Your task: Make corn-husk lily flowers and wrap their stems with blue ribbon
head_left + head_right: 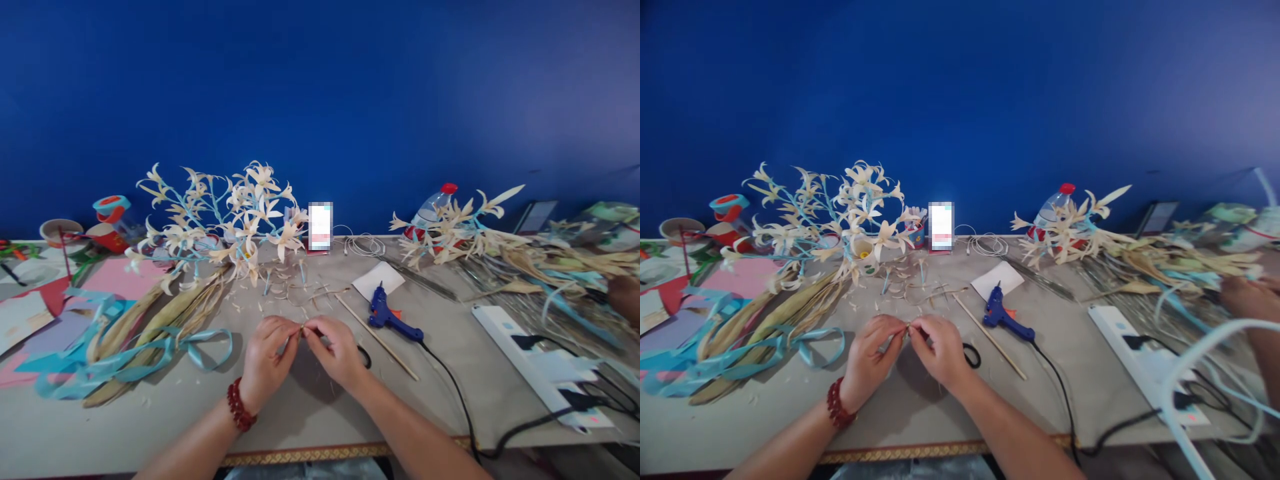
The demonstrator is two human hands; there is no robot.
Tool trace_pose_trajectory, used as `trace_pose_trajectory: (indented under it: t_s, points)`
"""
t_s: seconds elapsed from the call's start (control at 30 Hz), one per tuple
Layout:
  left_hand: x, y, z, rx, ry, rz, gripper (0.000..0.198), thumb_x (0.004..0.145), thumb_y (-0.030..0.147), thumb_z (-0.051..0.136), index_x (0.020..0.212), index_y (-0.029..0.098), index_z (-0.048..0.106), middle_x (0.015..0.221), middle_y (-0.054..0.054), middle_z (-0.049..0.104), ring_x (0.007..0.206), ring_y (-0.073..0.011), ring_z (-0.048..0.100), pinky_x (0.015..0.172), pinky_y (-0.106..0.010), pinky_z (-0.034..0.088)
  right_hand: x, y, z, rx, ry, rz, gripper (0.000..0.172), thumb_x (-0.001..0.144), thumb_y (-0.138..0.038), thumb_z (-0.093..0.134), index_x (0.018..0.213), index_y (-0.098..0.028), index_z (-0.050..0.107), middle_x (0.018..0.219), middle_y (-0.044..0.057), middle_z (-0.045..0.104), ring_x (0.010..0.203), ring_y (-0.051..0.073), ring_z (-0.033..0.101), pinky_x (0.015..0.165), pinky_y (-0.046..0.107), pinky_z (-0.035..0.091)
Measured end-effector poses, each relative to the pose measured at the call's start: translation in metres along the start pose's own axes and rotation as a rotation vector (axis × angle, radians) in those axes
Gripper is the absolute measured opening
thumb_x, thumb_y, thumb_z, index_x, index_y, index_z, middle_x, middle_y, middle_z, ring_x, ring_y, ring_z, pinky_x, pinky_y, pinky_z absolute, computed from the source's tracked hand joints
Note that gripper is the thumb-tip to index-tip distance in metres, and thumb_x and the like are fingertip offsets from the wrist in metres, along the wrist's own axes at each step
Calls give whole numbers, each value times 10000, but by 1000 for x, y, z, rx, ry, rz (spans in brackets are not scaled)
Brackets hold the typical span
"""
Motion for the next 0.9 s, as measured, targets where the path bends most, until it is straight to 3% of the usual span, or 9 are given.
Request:
trace_pose_trajectory:
  t_s: [0.23, 0.37, 0.53, 0.6, 0.7, 0.9]
  points:
    - [0, 4, 3, 59, -37, 45, 249, 826, 60, 571, 1030, 190, 629, 945, -83, 703, 896, -214, 625, 845, -367, 489, -1, 0, 0, -85, 7, 10, 151, 920, -236, 477, 871, -206, 617, 783, 52, 680, 732, 194, 619, 687, 290, 435]
    - [-1, 0, 4, 18, -42, 5, 204, 853, 77, 559, 1005, 187, 639, 927, -76, 698, 886, -199, 621, 823, -334, 489, 0, -4, -3, -108, -11, -16, 168, 925, -223, 452, 876, -192, 610, 782, 49, 671, 725, 183, 605, 682, 284, 425]
    - [-3, -10, 8, -192, -71, -193, 122, 882, 137, 551, 920, 189, 654, 827, -45, 685, 783, -168, 627, 724, -274, 484, 1, -5, -9, -50, -10, -5, 108, 882, -209, 486, 811, -193, 565, 713, 25, 608, 675, 166, 569, 655, 273, 428]
    - [-4, -14, 11, -291, -89, -284, 105, 885, 174, 560, 898, 190, 663, 806, -36, 684, 755, -161, 628, 703, -261, 481, 2, -4, -11, 59, -11, 4, 59, 860, -200, 516, 886, -191, 568, 763, 23, 608, 689, 154, 571, 662, 262, 451]
    - [-6, -17, 14, -444, -78, -397, 93, 868, 219, 594, 874, 190, 682, 825, -33, 694, 772, -159, 627, 718, -248, 482, 3, -4, -11, 196, -66, -17, 191, 850, -188, 551, 1039, -195, 575, 872, 30, 615, 726, 140, 578, 681, 252, 475]
    - [-10, -22, 20, -803, -42, -614, 98, 802, 271, 678, 821, 175, 687, 764, -7, 668, 715, -127, 598, 686, -212, 473, 4, -6, -10, 273, -22, -119, 136, 875, -200, 591, 1002, -203, 640, 877, 37, 609, 775, 144, 580, 656, 246, 471]
Point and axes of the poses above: each hand's wrist, its own x-axis towards the middle knuckle, its own z-axis out of the palm, y = z × x, the point moved 5 cm from there along x, towards the middle knuckle
